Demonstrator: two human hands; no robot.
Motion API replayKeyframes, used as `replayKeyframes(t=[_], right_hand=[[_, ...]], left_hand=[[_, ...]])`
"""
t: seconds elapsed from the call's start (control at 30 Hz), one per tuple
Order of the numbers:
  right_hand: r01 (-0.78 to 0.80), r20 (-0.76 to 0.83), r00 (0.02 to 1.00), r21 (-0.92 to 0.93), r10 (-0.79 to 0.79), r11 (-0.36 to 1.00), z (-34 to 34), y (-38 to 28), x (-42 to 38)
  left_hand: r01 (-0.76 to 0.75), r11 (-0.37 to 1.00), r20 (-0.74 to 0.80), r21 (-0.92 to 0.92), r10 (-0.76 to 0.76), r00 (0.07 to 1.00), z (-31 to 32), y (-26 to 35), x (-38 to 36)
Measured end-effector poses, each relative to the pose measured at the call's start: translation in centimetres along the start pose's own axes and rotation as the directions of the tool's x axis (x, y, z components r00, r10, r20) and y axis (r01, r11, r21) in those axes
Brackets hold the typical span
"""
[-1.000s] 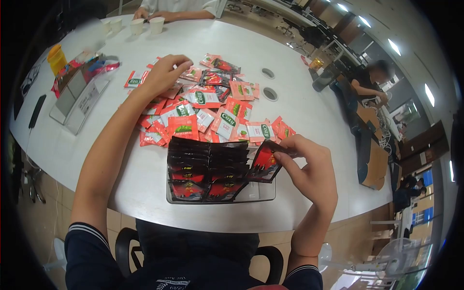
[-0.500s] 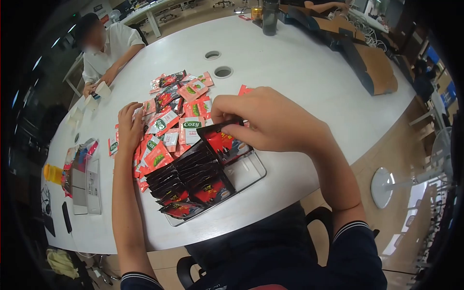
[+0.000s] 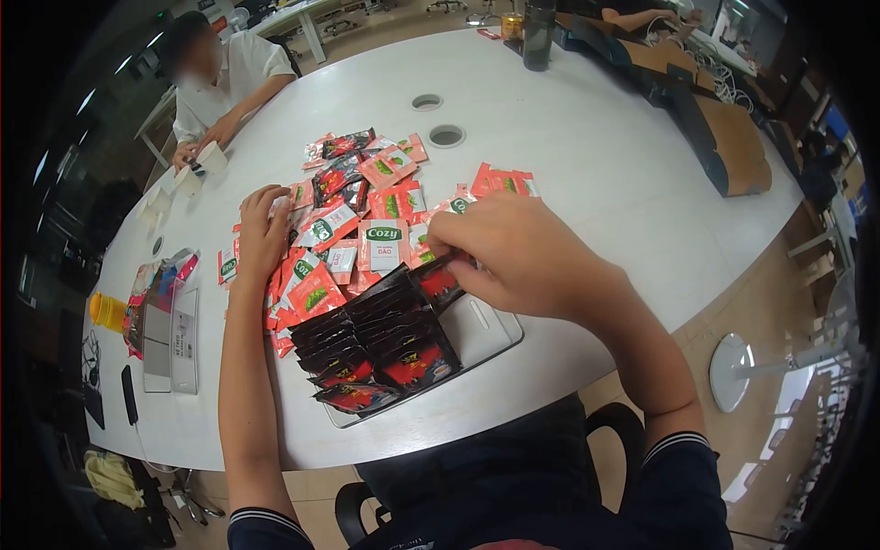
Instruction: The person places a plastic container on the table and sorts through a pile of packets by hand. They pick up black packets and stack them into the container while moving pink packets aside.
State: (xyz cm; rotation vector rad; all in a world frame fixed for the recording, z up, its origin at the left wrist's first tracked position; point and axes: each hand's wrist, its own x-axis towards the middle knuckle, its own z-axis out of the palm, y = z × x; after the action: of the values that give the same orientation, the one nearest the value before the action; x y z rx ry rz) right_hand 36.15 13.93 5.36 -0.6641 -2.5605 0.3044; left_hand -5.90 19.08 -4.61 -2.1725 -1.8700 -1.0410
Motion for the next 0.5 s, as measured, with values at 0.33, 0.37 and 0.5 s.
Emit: replayKeyframes(t=[0.33,0.37,0.5], right_hand=[[0.091,-0.075,0.993,-0.046,-0.095,0.995,1.8,0.6,-0.1],[0.081,-0.067,0.994,-0.065,-0.085,0.995,2.0,0.6,-0.2],[0.025,-0.035,0.999,-0.115,-0.030,0.993,2.2,0.6,-0.2]], left_hand=[[-0.014,1.000,-0.014,-0.016,0.014,1.000,0.2,-0.3,-0.2],[-0.015,1.000,-0.017,-0.007,0.014,1.000,0.1,-0.3,0.0],[-0.034,0.999,-0.015,0.006,0.034,0.999,0.3,-0.6,0.0]])
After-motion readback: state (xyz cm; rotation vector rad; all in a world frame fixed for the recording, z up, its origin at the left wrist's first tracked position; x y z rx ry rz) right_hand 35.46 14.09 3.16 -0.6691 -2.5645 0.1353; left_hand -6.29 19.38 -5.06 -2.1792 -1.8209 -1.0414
